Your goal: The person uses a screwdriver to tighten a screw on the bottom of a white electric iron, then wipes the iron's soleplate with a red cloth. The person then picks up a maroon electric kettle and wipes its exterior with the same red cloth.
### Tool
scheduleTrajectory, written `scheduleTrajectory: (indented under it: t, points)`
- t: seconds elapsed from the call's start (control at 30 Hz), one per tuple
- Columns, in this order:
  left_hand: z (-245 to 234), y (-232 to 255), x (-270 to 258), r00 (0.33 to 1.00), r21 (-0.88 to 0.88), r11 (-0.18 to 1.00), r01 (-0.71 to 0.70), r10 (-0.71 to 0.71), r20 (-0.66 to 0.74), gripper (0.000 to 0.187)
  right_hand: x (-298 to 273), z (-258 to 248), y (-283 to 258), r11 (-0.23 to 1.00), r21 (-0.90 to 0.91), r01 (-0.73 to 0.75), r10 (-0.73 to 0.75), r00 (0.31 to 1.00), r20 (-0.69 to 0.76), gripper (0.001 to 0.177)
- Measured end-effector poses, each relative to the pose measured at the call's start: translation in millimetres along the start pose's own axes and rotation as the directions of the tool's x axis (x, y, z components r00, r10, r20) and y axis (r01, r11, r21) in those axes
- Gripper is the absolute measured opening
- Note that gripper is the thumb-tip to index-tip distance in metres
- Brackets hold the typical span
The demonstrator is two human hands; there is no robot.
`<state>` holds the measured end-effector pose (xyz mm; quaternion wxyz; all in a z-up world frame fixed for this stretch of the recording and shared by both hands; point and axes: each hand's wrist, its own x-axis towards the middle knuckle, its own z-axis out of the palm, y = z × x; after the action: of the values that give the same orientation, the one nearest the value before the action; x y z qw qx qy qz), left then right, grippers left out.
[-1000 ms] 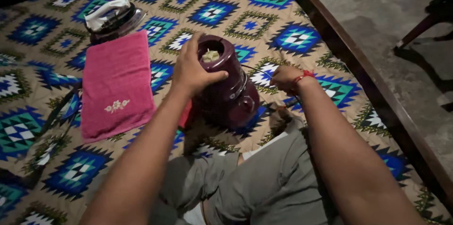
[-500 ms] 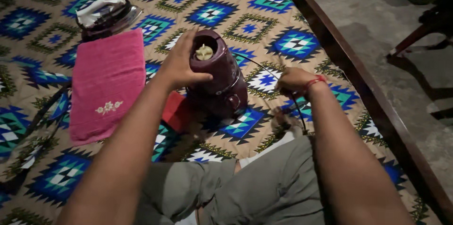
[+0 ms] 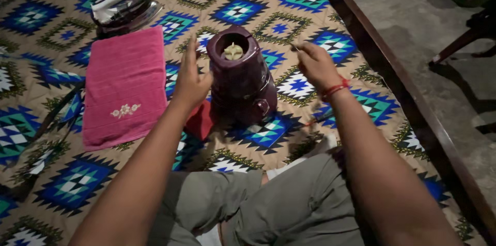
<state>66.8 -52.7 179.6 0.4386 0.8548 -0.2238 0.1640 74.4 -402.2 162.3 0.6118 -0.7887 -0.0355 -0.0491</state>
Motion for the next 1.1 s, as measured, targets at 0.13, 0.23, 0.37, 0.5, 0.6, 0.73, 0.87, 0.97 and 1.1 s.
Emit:
scheduleTrajectory:
  t: [0.13,0.23,0.37,0.5,0.6,0.73,0.87,0.97,1.1]
  points:
    - [-4,28,27,0.967,0.117,0.964,-0.24,0.248,-0.058,0.104,-19,41,-39,0.953,0.223,0.205,-0.226,0.971,0.076,0.029]
    - [-13,50,38,0.943,0.194,0.929,-0.317,0.331,-0.044,0.093,-35,48,-67,0.902,0.218,0.374,-0.424,0.864,0.272,0.042]
    - [-24,52,44,0.998,0.451,0.892,-0.035,0.054,-0.03,0.013,-42,40,-80,0.981,0.16,0.111,-0.176,0.854,0.489,0.028]
    - [-56,17,10,0.99,0.326,0.936,0.132,-0.105,-0.099,0.017,-32,-3,-70,0.996,0.069,0.055,-0.077,0.924,0.376,0.023]
    - [-77,-9,-30,0.948,0.415,0.873,0.255,-0.311,0.07,0.023,-25,-38,-53,0.991,0.132,0.017,-0.027,0.997,0.076,0.017]
    - [-66,-12,-77,0.781,0.235,0.921,0.31,-0.388,0.49,0.024,-14,-66,-23,0.986,0.16,0.056,-0.001,0.946,-0.323,0.018]
    - [-23,29,-91,0.516,-0.047,0.931,0.362,-0.158,0.842,0.024,-6,-78,0,0.982,0.046,0.182,-0.127,0.825,-0.551,0.019]
    - [17,75,-77,0.382,-0.171,0.829,0.532,-0.055,0.922,0.028,-2,-87,2,0.975,0.155,0.158,-0.029,0.786,-0.618,0.022]
    - [54,122,-23,0.479,-0.484,0.832,0.271,0.319,0.818,0.031,-10,-95,-1,0.841,0.53,0.111,0.26,0.776,-0.575,0.014]
